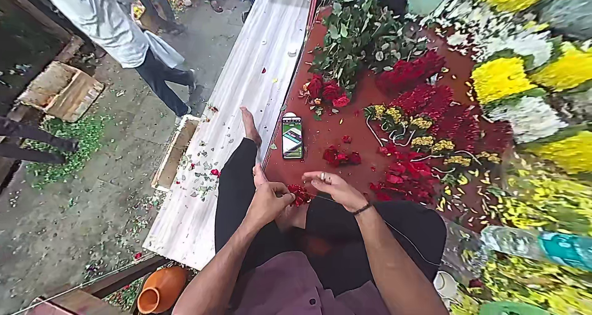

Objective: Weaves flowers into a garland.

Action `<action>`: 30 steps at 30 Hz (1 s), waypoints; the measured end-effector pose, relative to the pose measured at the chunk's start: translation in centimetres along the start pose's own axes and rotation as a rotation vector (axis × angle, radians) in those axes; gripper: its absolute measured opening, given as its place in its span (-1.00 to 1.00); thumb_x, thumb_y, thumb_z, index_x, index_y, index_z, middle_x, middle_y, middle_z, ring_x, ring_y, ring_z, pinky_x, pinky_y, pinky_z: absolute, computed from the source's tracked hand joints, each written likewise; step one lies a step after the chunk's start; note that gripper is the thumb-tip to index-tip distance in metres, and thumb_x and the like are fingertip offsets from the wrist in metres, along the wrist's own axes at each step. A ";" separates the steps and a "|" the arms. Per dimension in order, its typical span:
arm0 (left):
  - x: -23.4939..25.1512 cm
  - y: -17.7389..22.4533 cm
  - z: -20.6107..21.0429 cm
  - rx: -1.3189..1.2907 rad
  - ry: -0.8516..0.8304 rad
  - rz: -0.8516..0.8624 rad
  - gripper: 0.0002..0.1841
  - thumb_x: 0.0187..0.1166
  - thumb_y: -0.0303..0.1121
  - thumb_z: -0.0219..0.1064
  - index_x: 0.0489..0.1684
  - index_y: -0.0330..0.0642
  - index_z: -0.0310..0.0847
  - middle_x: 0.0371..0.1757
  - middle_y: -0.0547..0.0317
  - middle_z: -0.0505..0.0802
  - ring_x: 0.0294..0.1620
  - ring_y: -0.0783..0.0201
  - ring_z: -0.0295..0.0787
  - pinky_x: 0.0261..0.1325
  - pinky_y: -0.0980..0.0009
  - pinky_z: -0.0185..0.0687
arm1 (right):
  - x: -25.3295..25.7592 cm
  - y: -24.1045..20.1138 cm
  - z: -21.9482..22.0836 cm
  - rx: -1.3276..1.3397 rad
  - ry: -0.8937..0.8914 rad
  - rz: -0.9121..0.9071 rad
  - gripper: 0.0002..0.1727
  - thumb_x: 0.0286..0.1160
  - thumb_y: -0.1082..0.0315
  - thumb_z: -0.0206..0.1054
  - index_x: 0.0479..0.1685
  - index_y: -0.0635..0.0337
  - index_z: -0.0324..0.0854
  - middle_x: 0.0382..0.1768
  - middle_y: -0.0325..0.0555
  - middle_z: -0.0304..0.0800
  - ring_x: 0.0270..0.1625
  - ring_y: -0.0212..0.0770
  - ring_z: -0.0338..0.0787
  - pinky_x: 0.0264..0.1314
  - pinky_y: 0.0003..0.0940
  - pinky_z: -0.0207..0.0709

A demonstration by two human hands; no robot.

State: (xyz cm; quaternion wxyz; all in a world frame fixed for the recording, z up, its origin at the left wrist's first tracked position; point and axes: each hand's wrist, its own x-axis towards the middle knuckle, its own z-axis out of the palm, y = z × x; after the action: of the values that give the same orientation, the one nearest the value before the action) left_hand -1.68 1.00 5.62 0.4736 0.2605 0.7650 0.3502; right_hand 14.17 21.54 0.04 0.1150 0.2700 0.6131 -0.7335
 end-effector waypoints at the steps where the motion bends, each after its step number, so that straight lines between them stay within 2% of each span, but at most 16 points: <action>1: 0.3 0.1 0.0 0.003 0.016 -0.004 -0.78 0.51 -0.15 0.44 -0.40 -0.06 0.86 -0.41 0.35 0.86 -0.36 0.46 0.75 -0.17 0.33 0.69 | -1.8 0.1 0.2 0.016 -0.049 -0.007 -0.58 0.69 0.23 0.28 0.38 0.30 0.66 0.15 -0.02 0.86 0.06 -0.20 0.88 0.21 -0.22 0.77; 2: 0.6 0.2 0.0 0.012 0.033 -0.006 -0.78 0.51 -0.14 0.44 -0.41 -0.04 0.85 -0.42 0.36 0.85 -0.37 0.47 0.74 -0.17 0.32 0.67 | -3.2 0.4 0.4 0.023 -0.049 -0.029 -0.64 0.62 0.26 0.36 0.23 0.30 0.74 -0.03 -0.09 0.90 -0.18 -0.30 0.85 -0.07 -0.34 0.77; 3: 0.8 0.2 0.0 0.024 0.039 -0.008 -0.78 0.50 -0.13 0.44 -0.42 -0.03 0.86 -0.43 0.37 0.85 -0.37 0.47 0.73 -0.18 0.32 0.66 | -4.2 0.7 0.5 0.019 -0.008 -0.064 -0.74 0.54 0.29 0.44 0.05 0.27 0.82 -0.19 -0.18 0.92 -0.32 -0.42 0.77 -0.23 -0.47 0.68; 6: 0.9 0.2 0.0 0.056 0.034 -0.034 -0.78 0.49 -0.13 0.44 -0.42 -0.04 0.86 -0.44 0.34 0.85 -0.38 0.44 0.74 -0.19 0.27 0.67 | -5.5 1.1 0.1 -0.039 0.136 -0.174 -0.89 0.39 0.32 0.54 -0.29 0.17 0.87 -0.34 -0.30 0.89 -0.29 -0.50 0.77 -0.15 -0.51 0.67; 12: 0.9 -0.1 0.3 0.195 -0.034 -0.063 -0.80 0.45 -0.11 0.48 -0.32 -0.02 0.88 -0.33 0.28 0.89 -0.26 0.35 0.81 -0.05 0.15 0.72 | -6.1 -0.1 0.2 -0.016 0.119 -0.252 -0.92 0.41 0.39 0.51 -0.32 0.18 0.88 -0.38 -0.31 0.90 -0.32 -0.53 0.78 -0.17 -0.54 0.68; 16: 0.9 -0.5 0.7 0.202 -0.069 -0.078 -0.80 0.46 -0.13 0.50 -0.30 -0.04 0.88 -0.30 0.26 0.91 -0.24 0.36 0.82 -0.03 0.17 0.73 | -5.4 0.7 -1.1 -0.067 0.159 -0.083 -0.85 0.52 0.31 0.43 -0.27 0.16 0.86 -0.49 -0.39 0.77 -0.49 -0.57 0.58 -0.39 -0.59 0.46; 17: 0.7 -0.7 0.9 0.197 -0.061 -0.083 -0.81 0.46 -0.14 0.50 -0.30 -0.04 0.88 -0.30 0.25 0.91 -0.24 0.35 0.83 -0.03 0.16 0.74 | -4.5 0.9 -1.6 -0.117 0.167 -0.044 -0.83 0.56 0.29 0.40 -0.16 0.17 0.85 -0.40 -0.34 0.82 -0.39 -0.51 0.66 -0.26 -0.52 0.55; 18: 0.5 -1.1 1.1 0.186 -0.055 -0.084 -0.81 0.46 -0.15 0.50 -0.31 -0.05 0.88 -0.31 0.25 0.90 -0.25 0.35 0.82 -0.03 0.17 0.74 | -3.2 1.2 -1.9 -0.160 0.158 -0.032 -0.79 0.58 0.31 0.39 0.02 0.17 0.83 -0.15 -0.24 0.90 -0.14 -0.40 0.80 0.03 -0.39 0.68; 19: 0.3 -1.5 1.4 0.158 -0.051 -0.072 -0.81 0.46 -0.16 0.49 -0.33 -0.07 0.87 -0.34 0.25 0.89 -0.29 0.36 0.81 -0.07 0.20 0.74 | -1.6 1.6 -1.9 -0.195 0.142 -0.047 -0.71 0.56 0.35 0.37 0.20 0.15 0.78 0.09 -0.16 0.89 0.09 -0.29 0.82 0.25 -0.25 0.68; 20: 0.2 -1.8 1.8 0.127 -0.047 -0.055 -0.82 0.45 -0.17 0.49 -0.35 -0.08 0.87 -0.38 0.26 0.88 -0.35 0.38 0.79 -0.14 0.24 0.74 | 0.4 2.0 -1.6 -0.213 0.119 -0.074 -0.61 0.54 0.41 0.36 0.35 0.15 0.70 0.26 -0.10 0.82 0.20 -0.19 0.81 0.32 -0.13 0.67; 21: 0.0 -2.1 2.3 0.102 -0.046 -0.042 -0.82 0.46 -0.17 0.50 -0.36 -0.08 0.87 -0.40 0.27 0.87 -0.38 0.39 0.79 -0.17 0.27 0.74 | 2.6 2.2 -1.1 -0.225 0.086 -0.102 -0.53 0.52 0.47 0.33 0.46 0.13 0.63 0.37 -0.07 0.75 0.24 -0.13 0.79 0.33 -0.07 0.67; 23: -0.4 -2.7 3.1 0.058 -0.035 -0.023 -0.82 0.47 -0.18 0.49 -0.34 -0.07 0.87 -0.39 0.28 0.88 -0.39 0.39 0.80 -0.18 0.28 0.77 | 7.1 2.0 0.4 -0.264 0.030 -0.121 -0.42 0.51 0.58 0.29 0.58 0.10 0.52 0.50 -0.07 0.65 0.15 -0.10 0.80 0.19 -0.05 0.68; 25: -0.8 -3.2 3.6 0.026 0.007 -0.014 -0.84 0.46 -0.19 0.48 -0.35 -0.06 0.87 -0.39 0.29 0.89 -0.42 0.40 0.80 -0.22 0.30 0.78 | 11.4 1.8 1.9 -0.355 0.074 -0.097 -0.36 0.45 0.61 0.26 0.62 0.08 0.48 0.45 -0.05 0.69 -0.07 -0.10 0.81 -0.02 -0.04 0.68; 26: -0.9 -3.5 3.9 0.025 0.025 -0.012 -0.84 0.46 -0.20 0.47 -0.36 -0.05 0.87 -0.39 0.30 0.88 -0.42 0.41 0.79 -0.23 0.30 0.76 | 13.7 2.1 1.9 -0.390 0.118 -0.095 -0.31 0.39 0.62 0.26 0.64 0.09 0.47 0.44 -0.03 0.71 -0.05 -0.05 0.83 0.00 0.03 0.69; 28: -0.9 -4.0 4.0 0.034 0.052 0.001 -0.85 0.44 -0.19 0.47 -0.39 -0.02 0.87 -0.40 0.34 0.87 -0.42 0.42 0.76 -0.24 0.30 0.74 | 17.3 2.6 0.8 -0.344 0.195 -0.148 -0.25 0.31 0.63 0.26 0.67 0.11 0.41 0.49 -0.04 0.67 0.04 -0.08 0.84 0.06 -0.02 0.74; 30: -1.0 -4.1 3.9 0.022 0.050 0.017 -0.85 0.44 -0.19 0.47 -0.39 -0.02 0.87 -0.39 0.34 0.88 -0.41 0.44 0.75 -0.23 0.31 0.72 | 17.0 1.3 -1.1 -0.265 0.295 -0.220 -0.31 0.32 0.64 0.24 0.59 0.15 0.48 0.51 -0.03 0.66 0.04 -0.13 0.84 0.04 -0.09 0.74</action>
State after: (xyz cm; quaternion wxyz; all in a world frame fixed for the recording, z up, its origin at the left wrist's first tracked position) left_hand 1.95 -1.13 1.74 0.4485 0.2631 0.7782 0.3523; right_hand 1.04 25.11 -10.35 -0.0222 0.2886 0.7401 -0.6070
